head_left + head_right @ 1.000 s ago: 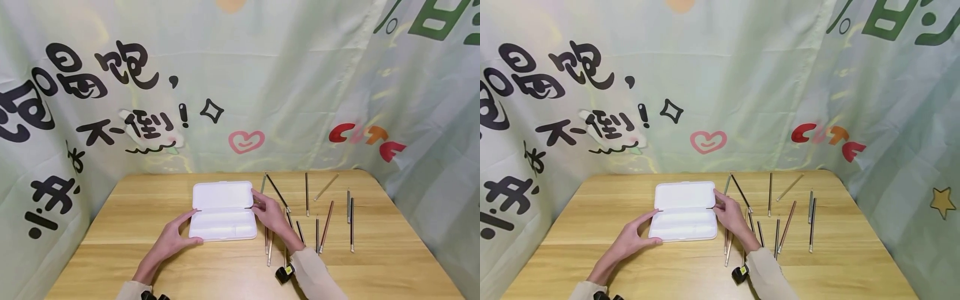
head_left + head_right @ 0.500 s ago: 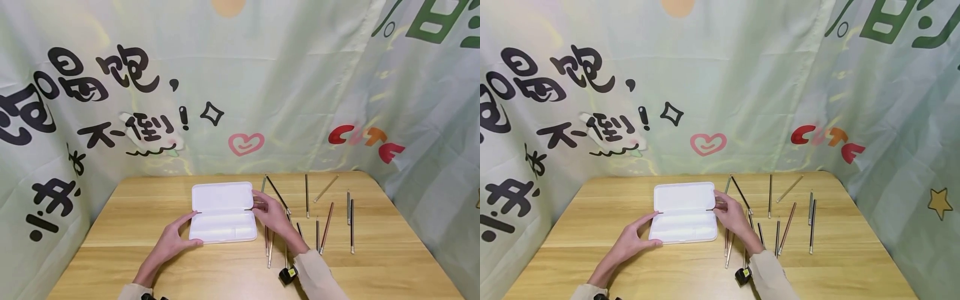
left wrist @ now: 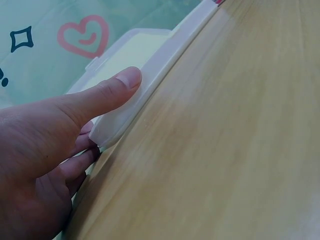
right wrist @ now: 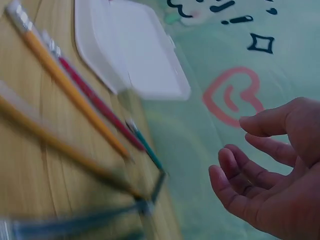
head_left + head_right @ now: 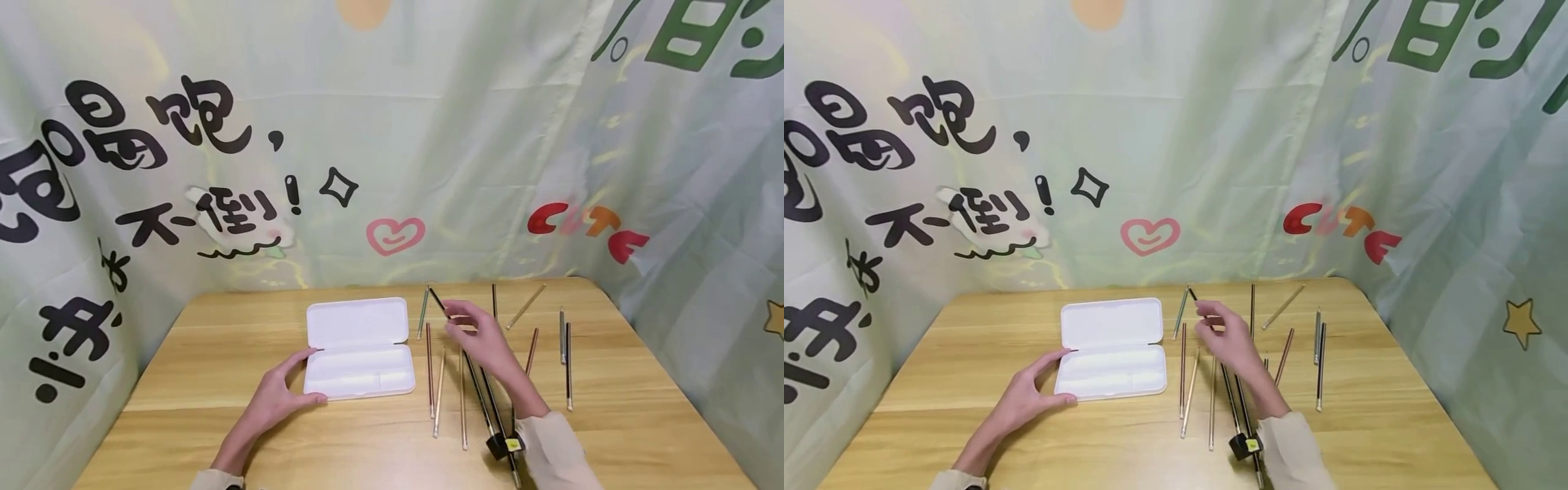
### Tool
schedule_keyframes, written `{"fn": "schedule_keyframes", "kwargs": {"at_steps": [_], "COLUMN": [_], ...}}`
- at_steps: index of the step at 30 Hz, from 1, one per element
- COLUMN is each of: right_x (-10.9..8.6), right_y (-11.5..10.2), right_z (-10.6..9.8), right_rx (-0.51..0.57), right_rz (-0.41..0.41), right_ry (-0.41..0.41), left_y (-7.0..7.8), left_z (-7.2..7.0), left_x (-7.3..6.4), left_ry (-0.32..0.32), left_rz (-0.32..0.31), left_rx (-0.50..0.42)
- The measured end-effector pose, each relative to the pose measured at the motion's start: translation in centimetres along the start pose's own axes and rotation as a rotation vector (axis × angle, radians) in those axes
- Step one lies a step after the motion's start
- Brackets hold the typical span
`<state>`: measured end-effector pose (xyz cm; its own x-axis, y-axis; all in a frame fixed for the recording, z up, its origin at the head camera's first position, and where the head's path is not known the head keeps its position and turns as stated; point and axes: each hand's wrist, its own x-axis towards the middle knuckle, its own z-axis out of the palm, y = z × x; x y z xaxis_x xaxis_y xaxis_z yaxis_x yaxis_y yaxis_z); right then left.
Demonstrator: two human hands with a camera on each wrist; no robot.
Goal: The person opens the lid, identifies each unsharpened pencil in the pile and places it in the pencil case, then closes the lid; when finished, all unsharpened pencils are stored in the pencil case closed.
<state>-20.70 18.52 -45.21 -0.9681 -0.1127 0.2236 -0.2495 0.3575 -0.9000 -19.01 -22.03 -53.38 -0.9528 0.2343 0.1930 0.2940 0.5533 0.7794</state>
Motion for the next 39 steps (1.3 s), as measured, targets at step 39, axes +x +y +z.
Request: {"fn": "schedule_keyframes", "kwargs": {"at_steps": [39], "right_x": [-8.9], "right_y": [7.5], "right_z": [-16.4], "right_rx": [-0.716], "right_rz": [0.256], "right_ry": [0.096], "left_y": [-0.2], "left_z": [-0.1], "left_x": [-0.2], "left_ry": [-0.003], "left_rz": [-0.002], "left_rx": [-0.011]}}
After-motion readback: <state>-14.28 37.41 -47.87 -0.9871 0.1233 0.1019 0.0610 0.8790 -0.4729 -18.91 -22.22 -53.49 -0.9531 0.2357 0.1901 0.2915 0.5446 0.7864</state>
